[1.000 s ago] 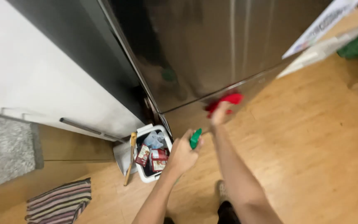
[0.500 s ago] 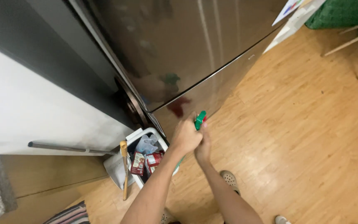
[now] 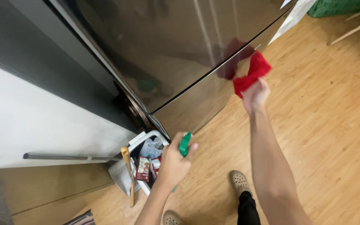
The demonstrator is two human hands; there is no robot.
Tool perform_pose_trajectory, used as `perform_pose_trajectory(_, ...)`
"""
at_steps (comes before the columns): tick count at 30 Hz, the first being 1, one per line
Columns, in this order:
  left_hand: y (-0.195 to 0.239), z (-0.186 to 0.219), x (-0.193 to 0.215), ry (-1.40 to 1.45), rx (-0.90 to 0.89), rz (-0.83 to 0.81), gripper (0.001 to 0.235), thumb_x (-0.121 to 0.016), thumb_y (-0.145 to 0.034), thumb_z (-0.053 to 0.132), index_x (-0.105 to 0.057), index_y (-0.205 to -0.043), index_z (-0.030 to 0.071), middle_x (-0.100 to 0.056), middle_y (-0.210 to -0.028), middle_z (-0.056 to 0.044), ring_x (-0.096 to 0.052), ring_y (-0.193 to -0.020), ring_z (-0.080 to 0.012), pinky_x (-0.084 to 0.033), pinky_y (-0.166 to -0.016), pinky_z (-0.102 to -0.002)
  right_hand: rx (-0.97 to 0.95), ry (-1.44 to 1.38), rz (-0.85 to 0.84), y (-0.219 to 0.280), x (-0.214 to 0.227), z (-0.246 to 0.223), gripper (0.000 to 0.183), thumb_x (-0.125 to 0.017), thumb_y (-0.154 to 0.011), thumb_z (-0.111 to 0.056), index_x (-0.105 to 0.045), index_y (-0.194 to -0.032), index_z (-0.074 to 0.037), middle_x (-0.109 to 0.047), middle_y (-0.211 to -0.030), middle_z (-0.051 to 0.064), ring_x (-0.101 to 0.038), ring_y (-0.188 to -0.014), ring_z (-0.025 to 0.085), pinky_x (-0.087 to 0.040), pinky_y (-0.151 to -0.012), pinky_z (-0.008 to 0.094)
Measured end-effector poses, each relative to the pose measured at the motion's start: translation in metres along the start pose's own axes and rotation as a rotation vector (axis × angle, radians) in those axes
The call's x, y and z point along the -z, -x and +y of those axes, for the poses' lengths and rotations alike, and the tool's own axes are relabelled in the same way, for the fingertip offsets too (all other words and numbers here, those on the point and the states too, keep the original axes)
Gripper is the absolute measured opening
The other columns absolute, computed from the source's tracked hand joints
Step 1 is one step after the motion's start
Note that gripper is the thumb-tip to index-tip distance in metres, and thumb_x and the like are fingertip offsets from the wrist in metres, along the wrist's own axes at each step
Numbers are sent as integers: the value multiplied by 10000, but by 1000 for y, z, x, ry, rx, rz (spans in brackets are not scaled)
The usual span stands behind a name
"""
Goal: Sweeping the floor with a broom and dustpan followed by cleaning the exterior of a refrigerator with spray and a cloth.
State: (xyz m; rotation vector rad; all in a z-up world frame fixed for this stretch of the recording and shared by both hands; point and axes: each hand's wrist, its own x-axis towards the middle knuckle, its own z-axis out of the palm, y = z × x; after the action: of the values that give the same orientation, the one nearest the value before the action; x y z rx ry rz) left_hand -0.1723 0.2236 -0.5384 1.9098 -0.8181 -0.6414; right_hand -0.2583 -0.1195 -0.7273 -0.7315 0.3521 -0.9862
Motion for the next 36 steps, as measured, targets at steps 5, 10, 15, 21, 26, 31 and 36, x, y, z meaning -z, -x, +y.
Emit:
perform_pose_trajectory(5, 34, 15, 26, -28, 173, -14, 229, -742, -883, 171, -666, -1080, 84, -727, -735, -136, -711, -614, -264, -547, -607, -359, 395, 374, 143, 37, -87, 131, 746, -525, -1108, -361, -111, -1672, -100, -198, -1728, -11, -202, -1567, 130, -110, -1308, 347)
perform_pose_trajectory(10, 56, 18, 42, 6, 126, 35, 249, -737, -866, 145, -678, -1104, 99, -747, -745, -106, -745, -660, -215, -575, -627, -346, 283, 1002, 112, 186, -184, 196, 779, -480, -842, -106, -159, -1551, -91, -424, -1432, 240, -348, -1364, 385, -225, -1242, 440)
perform_pose_trajectory(15, 45, 17, 31, 29, 127, 68, 188, -758, -868, 161, -689, -1033, 104, -777, -736, -80, -784, -686, -146, -592, -648, -310, 412, 940, -32, 99, -91, 151, 700, -462, -928, -414, -270, -1526, -106, -324, -1548, 233, -199, -1535, 408, -116, -1303, 470)
perform_pose_trajectory(21, 28, -5, 12, 50, 188, 65, 176, -759, -850, 147, -691, -1002, 88, -731, -697, -80, -722, -636, -164, -559, -627, -300, -12, 238, 227, -110, 63, 95, 928, -335, -970, -750, -142, -1661, -162, -272, -1701, 93, -265, -1542, 287, -194, -1271, 447)
perform_pose_trajectory(26, 10, 5, 9, 102, 256, -7, 203, -725, -885, 146, -680, -1077, 99, -721, -697, -78, -692, -626, -195, -541, -599, -314, 548, 382, 165, -54, -38, 83, 860, -399, -1098, -630, -13, -1693, -143, -60, -1787, 70, -116, -1656, 240, -72, -1368, 397)
perform_pose_trajectory(31, 2, 14, 11, 4, 258, -10, 177, -723, -883, 137, -684, -1044, 74, -708, -676, -127, -688, -590, -257, -532, -589, -339, 465, 370, 187, -57, -30, 71, 846, -377, -1086, -634, -24, -1689, -156, -72, -1777, 49, -117, -1644, 236, -85, -1352, 398)
perform_pose_trajectory(36, 0, 10, 7, -7, 161, 97, 192, -728, -851, 139, -689, -1029, 79, -783, -749, -119, -824, -730, -238, -604, -638, -324, 351, 356, 190, -73, -7, 72, 831, -349, -1070, -639, -39, -1683, -171, -88, -1765, 24, -118, -1629, 230, -101, -1331, 398)
